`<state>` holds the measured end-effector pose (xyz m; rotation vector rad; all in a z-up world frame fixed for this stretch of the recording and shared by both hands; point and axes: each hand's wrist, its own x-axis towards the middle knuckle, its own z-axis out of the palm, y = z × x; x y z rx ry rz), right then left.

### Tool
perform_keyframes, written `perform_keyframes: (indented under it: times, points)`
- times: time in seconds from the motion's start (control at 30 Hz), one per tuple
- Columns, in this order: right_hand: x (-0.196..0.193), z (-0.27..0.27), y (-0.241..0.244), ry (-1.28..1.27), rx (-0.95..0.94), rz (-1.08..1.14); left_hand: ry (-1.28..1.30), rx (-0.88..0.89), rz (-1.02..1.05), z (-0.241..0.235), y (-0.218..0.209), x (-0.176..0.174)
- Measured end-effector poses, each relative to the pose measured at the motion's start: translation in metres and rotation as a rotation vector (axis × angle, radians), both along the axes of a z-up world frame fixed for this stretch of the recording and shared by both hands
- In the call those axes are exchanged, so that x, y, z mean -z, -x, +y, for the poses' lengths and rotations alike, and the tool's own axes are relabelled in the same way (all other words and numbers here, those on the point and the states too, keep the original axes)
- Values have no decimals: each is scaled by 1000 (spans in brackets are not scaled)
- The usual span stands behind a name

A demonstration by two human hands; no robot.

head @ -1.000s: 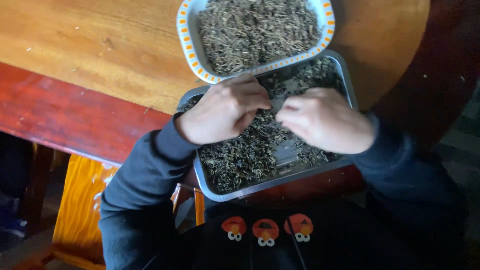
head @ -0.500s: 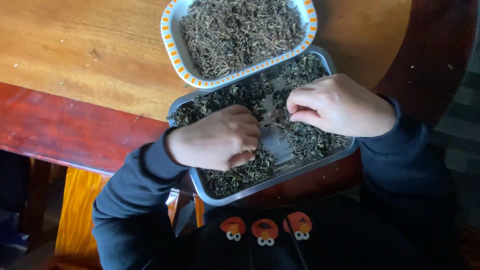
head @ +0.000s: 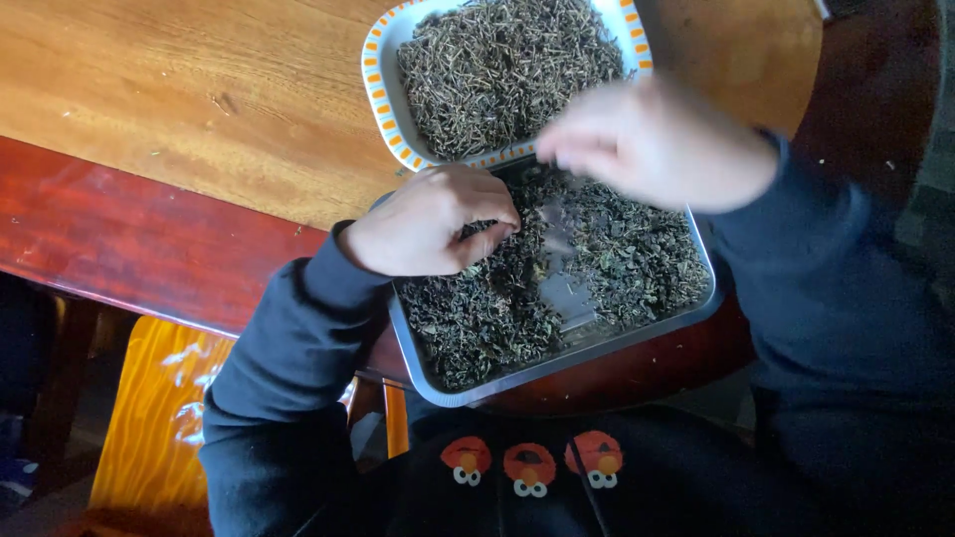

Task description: The person sits at a wooden table and uses both hands to sort through dried green herbs in a rectangular metal tray. They pick out small pieces and transfer them into a smaller patterned bowl placed above the tray.

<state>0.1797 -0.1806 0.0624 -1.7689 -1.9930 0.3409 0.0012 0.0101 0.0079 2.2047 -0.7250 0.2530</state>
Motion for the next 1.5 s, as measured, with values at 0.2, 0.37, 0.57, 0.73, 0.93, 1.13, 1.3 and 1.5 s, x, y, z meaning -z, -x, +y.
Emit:
perform_keyframes:
  times: [0.2,0.37,0.57,0.73,0.93,1.13,1.3,1.5]
  points:
    - [7,31,-20,-123,133,-83,-50,-85,14,1,-1,4]
    - [1,7,8,-45,160,-121,-62,-127,9,2,-2,9]
    - [38,-42,36,278,9,-204,-117,-155,21,2,-2,15]
    - [60,-59,50,260,3,-279,-87,-151,7,2,-2,13]
    - [74,-65,54,225,4,-408,-95,-124,-21,1,-1,12]
    - [59,-62,42,145,60,-124,-90,-134,-20,0,1,16]
    - [58,-59,54,77,148,-240,-112,-147,-3,1,1,19]
    - [86,-52,80,214,177,-328,-88,-143,25,-3,0,5]
